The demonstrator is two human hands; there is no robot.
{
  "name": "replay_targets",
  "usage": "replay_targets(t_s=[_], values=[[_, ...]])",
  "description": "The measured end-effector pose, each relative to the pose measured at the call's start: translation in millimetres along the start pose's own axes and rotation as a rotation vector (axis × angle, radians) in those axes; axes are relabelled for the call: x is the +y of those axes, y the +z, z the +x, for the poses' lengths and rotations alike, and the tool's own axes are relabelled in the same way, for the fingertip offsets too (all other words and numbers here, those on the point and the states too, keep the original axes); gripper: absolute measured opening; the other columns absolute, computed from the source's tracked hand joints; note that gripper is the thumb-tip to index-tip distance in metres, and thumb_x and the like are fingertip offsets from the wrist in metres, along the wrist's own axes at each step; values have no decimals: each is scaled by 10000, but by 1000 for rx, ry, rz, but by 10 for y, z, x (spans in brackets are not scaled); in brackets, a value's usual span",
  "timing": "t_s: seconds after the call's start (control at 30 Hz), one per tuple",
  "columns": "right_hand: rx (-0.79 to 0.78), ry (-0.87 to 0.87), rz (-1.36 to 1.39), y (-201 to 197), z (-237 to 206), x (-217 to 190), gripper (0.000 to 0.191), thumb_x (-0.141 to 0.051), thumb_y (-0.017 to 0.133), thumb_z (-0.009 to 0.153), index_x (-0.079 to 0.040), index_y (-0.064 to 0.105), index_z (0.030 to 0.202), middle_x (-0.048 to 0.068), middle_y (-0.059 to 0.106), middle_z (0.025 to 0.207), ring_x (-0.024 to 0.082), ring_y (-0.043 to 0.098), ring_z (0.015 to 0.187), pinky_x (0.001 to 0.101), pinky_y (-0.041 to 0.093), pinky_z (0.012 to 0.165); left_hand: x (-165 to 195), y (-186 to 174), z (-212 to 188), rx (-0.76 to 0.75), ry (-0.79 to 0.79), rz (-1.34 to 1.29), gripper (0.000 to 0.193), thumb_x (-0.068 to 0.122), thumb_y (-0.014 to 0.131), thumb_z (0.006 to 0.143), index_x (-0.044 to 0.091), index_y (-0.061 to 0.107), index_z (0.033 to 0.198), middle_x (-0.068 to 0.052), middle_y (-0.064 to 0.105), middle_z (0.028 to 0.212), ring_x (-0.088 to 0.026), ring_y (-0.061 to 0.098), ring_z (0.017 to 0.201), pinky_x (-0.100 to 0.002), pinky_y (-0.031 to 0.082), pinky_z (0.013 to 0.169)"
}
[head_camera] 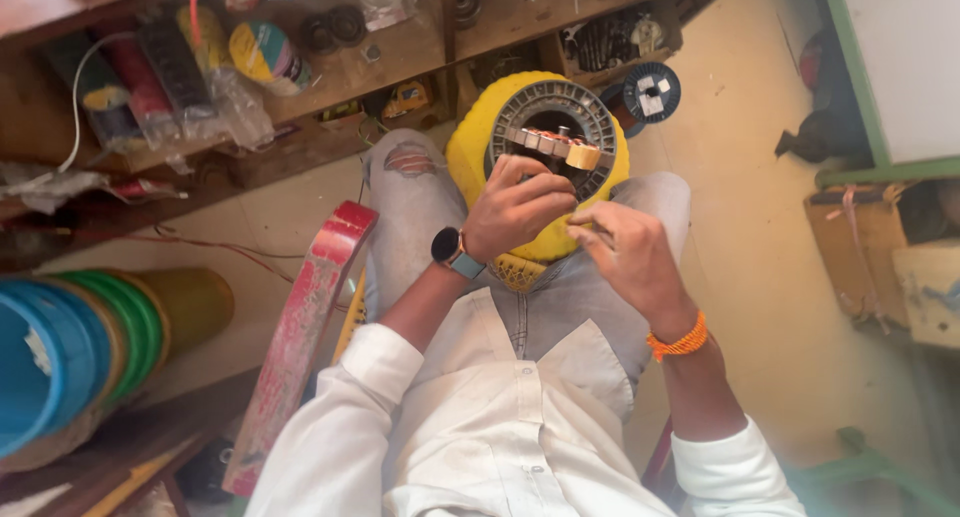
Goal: The person sits with a motor armature resting on a yellow cushion on their lap and winds copper wire into the armature slots by hand, pressing and adjusting the coils and turning the armature to work around it. They continue winding and seating the wire windings throughout the clip.
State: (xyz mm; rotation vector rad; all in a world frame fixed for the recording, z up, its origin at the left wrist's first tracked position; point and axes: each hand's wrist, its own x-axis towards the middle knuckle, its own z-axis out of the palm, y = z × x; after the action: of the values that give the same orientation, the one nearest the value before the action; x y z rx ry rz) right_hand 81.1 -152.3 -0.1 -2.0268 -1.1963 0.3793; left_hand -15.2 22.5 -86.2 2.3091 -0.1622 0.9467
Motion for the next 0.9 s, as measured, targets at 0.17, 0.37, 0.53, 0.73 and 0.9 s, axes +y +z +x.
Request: replay_targets(t_s=[0.17, 0.37, 0.53, 0.73, 0.9], values=[[18, 3, -121, -269, 302, -99, 75, -60, 740, 927, -11, 701, 968, 142, 677, 842, 262, 651, 707, 361, 499, 662, 31, 141, 55, 192, -229, -329, 151, 80, 792, 892, 98, 708, 1016, -1, 704, 1010, -185, 642, 873, -301, 531, 795], [-1, -99, -159, -316, 692, -22, 113, -106, 760, 956, -6, 709, 973, 133, 674, 843, 239, 637, 709, 344, 481, 659, 231, 249, 107, 321, -593, -472, 132, 29, 748, 925, 32, 677, 1036, -25, 681, 907, -84, 524, 646, -248, 437, 588], [-113, -28, -12, -393, 933, 187, 91, -81, 740, 972, 7, 726, 994, 91, 688, 804, 163, 589, 678, 310, 464, 634, 385, 329, 186, 429, -738, -422, 116, 54, 755, 923, 25, 700, 1020, -12, 696, 855, -56, 493, 601, -244, 408, 554], [-203, -35, 18, -339, 1033, 448, 109, -66, 743, 951, 27, 728, 1005, 107, 699, 822, 143, 633, 705, 289, 485, 651, 425, 455, 188, 513, -919, -348, 105, 69, 750, 906, 33, 732, 1002, -19, 720, 811, -74, 521, 552, -260, 422, 532], [-191, -124, 27, -182, 1124, 677, 106, -60, 733, 961, 28, 712, 1016, 112, 725, 903, 142, 692, 810, 280, 553, 763, 436, 488, 177, 505, -933, -269, 131, 102, 759, 933, 48, 707, 1040, -33, 743, 922, -137, 660, 694, -294, 505, 641]])
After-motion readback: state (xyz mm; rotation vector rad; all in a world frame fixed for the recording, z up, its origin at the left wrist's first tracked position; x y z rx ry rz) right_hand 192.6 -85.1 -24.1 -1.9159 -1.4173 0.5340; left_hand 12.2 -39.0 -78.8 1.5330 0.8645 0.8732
